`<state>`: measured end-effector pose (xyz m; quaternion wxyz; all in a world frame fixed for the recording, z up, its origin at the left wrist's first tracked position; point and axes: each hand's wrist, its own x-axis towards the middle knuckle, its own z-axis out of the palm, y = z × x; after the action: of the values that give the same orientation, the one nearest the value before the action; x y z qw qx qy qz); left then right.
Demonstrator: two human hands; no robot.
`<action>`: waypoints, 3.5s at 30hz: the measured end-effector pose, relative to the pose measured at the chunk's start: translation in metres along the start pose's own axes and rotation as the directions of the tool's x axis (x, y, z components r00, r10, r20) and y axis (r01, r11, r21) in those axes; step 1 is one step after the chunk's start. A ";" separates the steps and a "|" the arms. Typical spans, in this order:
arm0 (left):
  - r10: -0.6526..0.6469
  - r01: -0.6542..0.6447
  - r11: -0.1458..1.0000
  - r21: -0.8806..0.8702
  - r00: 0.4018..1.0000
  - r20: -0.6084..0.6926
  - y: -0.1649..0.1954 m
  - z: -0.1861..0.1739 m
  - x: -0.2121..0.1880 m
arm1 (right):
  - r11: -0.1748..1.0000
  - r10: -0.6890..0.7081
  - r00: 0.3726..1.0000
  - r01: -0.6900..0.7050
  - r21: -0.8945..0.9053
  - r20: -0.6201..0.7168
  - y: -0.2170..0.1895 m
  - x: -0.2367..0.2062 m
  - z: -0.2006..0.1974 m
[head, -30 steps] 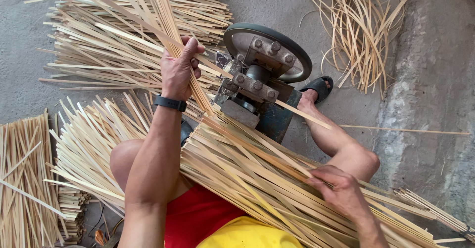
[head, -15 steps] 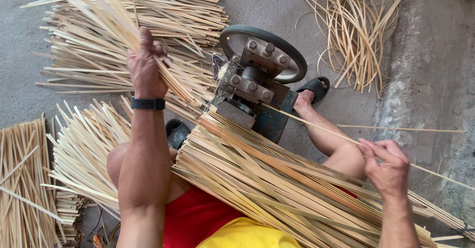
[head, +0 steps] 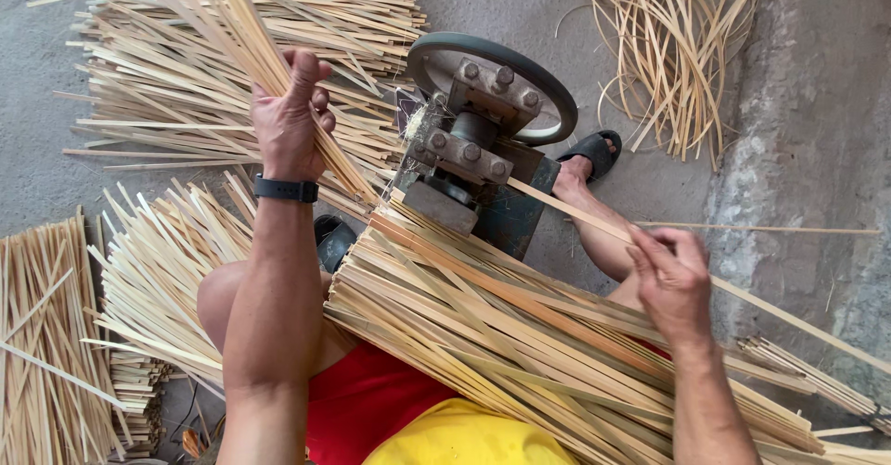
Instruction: The person sits on the floor and feeds long bamboo strips through a bench-mounted splitting machine. They guide each strip with both hands, then place the split pieces into a growing pile to the left.
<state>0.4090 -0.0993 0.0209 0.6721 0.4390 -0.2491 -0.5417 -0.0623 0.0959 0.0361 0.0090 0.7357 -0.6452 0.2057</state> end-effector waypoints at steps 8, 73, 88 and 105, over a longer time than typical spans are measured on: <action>-0.089 0.085 0.995 0.049 0.993 0.078 -0.017 0.009 -0.009 | 0.993 -0.106 0.951 0.087 0.076 0.290 -0.046 -0.018 0.009; -0.009 0.009 1.000 -0.002 1.000 -0.026 -0.001 -0.001 -0.001 | 0.988 -0.098 0.995 0.099 -0.122 0.018 0.009 -0.009 -0.006; -0.143 0.147 0.987 -0.064 0.988 0.055 -0.015 0.017 -0.007 | 0.906 0.187 0.911 -0.305 0.293 0.367 0.050 -0.042 -0.008; -0.073 0.060 0.990 -0.127 0.993 -0.096 -0.001 -0.007 0.006 | 0.994 -0.106 0.994 0.106 -0.006 0.023 -0.005 0.011 0.000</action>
<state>0.4161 -0.1026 0.0154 0.6913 0.4313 -0.1661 -0.5554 -0.0568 0.0866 0.0410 0.0153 0.7713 -0.6059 0.1940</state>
